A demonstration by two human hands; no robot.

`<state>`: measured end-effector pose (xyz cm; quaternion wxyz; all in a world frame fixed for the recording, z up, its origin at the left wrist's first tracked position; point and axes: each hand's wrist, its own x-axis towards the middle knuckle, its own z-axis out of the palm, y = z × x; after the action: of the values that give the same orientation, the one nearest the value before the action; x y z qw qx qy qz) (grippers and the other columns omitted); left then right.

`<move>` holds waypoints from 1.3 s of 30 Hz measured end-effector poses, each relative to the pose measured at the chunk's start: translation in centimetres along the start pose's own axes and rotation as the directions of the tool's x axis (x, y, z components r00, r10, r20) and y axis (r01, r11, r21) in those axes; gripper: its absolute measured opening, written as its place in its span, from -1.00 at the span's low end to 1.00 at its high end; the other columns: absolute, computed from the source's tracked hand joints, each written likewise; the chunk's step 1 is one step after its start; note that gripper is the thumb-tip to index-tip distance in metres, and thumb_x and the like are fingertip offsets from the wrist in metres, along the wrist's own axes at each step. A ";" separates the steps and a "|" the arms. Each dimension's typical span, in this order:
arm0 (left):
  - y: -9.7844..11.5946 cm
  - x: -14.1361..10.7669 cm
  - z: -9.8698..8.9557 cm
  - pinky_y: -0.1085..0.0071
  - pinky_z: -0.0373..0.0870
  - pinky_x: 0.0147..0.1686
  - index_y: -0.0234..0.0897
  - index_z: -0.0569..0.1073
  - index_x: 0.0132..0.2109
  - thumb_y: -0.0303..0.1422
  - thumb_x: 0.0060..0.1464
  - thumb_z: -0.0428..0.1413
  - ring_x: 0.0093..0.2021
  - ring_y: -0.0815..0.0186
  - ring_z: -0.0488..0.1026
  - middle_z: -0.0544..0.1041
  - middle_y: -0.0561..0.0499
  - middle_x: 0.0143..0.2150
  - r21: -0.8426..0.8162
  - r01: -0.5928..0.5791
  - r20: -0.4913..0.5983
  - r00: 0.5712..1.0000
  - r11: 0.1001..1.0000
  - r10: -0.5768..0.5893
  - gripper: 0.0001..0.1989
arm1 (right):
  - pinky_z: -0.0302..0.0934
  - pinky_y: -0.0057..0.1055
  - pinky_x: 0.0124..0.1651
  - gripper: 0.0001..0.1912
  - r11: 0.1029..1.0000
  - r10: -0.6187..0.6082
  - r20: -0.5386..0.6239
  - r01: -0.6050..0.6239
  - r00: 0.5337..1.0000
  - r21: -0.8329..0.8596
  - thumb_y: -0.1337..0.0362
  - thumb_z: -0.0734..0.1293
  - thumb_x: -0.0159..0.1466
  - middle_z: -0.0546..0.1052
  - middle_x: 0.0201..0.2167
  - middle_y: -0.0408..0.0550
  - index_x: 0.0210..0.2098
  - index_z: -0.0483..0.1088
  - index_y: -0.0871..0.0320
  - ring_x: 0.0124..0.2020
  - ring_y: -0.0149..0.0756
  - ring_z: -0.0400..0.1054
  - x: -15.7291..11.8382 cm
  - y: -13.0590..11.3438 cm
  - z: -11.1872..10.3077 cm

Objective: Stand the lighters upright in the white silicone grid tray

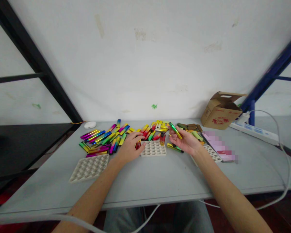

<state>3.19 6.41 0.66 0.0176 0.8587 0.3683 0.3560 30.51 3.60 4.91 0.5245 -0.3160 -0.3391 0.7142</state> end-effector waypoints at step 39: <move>0.3 0.0 0.0 0.14 0.36 0.07 -0.28 0.52 -0.11 -0.31 0.19 0.05 -0.02 0.16 0.44 0.52 -0.12 -0.08 -0.036 0.010 0.006 1.000 0.999 -0.010 -0.78 | -0.30 -0.59 -0.71 -0.40 0.985 -0.028 0.162 0.054 0.986 -0.162 -0.28 0.13 0.20 0.06 -0.77 -0.29 -0.59 0.16 0.14 -0.75 -0.54 -0.18 2.0 0.7 3.4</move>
<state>3.37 6.24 0.72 0.0356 0.8574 0.3660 0.3600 26.90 4.89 6.08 0.4823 -0.2936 -0.4446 0.6953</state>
